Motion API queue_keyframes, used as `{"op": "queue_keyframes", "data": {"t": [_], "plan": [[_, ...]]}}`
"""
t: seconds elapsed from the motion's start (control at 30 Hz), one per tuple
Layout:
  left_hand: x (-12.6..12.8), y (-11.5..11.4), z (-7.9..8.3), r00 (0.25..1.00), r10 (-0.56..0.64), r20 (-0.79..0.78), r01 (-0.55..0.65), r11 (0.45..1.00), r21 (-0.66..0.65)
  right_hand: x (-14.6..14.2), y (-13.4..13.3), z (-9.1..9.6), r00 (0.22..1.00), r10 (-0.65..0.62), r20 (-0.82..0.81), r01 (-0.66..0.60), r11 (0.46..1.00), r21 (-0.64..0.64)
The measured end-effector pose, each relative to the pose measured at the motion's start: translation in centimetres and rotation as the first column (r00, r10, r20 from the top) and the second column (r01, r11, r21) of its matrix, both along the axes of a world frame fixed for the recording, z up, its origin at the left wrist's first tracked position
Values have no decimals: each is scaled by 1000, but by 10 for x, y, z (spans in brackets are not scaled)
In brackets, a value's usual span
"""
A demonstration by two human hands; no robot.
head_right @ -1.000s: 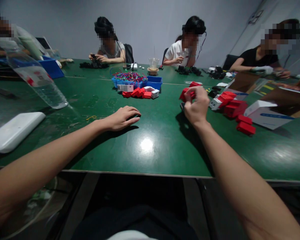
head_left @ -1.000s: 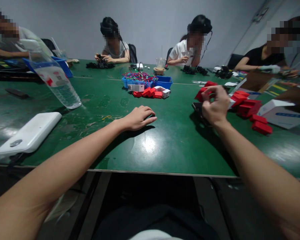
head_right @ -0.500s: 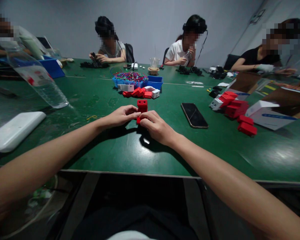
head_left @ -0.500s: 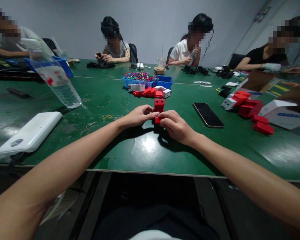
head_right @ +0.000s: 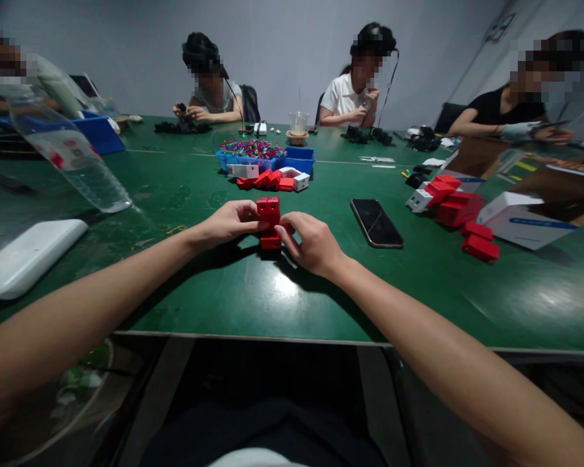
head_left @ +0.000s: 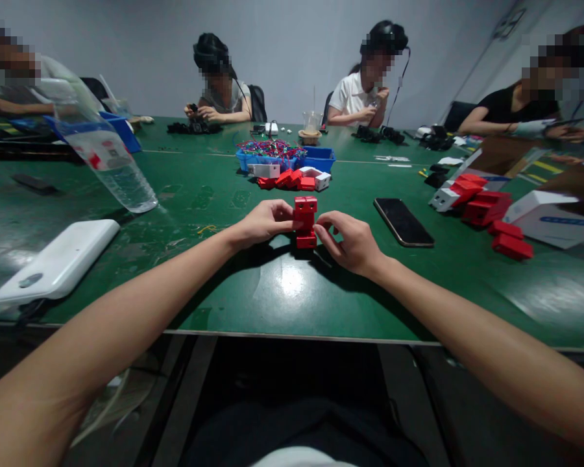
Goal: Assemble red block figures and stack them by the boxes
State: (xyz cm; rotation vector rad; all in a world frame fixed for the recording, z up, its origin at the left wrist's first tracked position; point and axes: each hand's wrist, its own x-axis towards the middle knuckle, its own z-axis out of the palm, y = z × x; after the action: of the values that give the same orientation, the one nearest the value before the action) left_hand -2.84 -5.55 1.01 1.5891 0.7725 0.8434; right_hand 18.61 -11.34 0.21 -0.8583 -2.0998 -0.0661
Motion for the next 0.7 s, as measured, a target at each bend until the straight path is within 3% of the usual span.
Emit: {"op": "queue_keyframes", "data": {"t": [0.17, 0.4, 0.7], "plan": [[0, -2, 1, 995, -95, 27, 96, 995, -24, -1, 3, -4, 995, -88, -55, 74, 971, -226], [0, -2, 0, 987, -136, -82, 137, 990, 16, -3, 3, 1, 991, -78, -112, 20, 891, -453], [0, -1, -1, 969, -140, -202, 162, 982, 99, -6, 8, 4, 924, -146, -354, -164, 683, -711]]}}
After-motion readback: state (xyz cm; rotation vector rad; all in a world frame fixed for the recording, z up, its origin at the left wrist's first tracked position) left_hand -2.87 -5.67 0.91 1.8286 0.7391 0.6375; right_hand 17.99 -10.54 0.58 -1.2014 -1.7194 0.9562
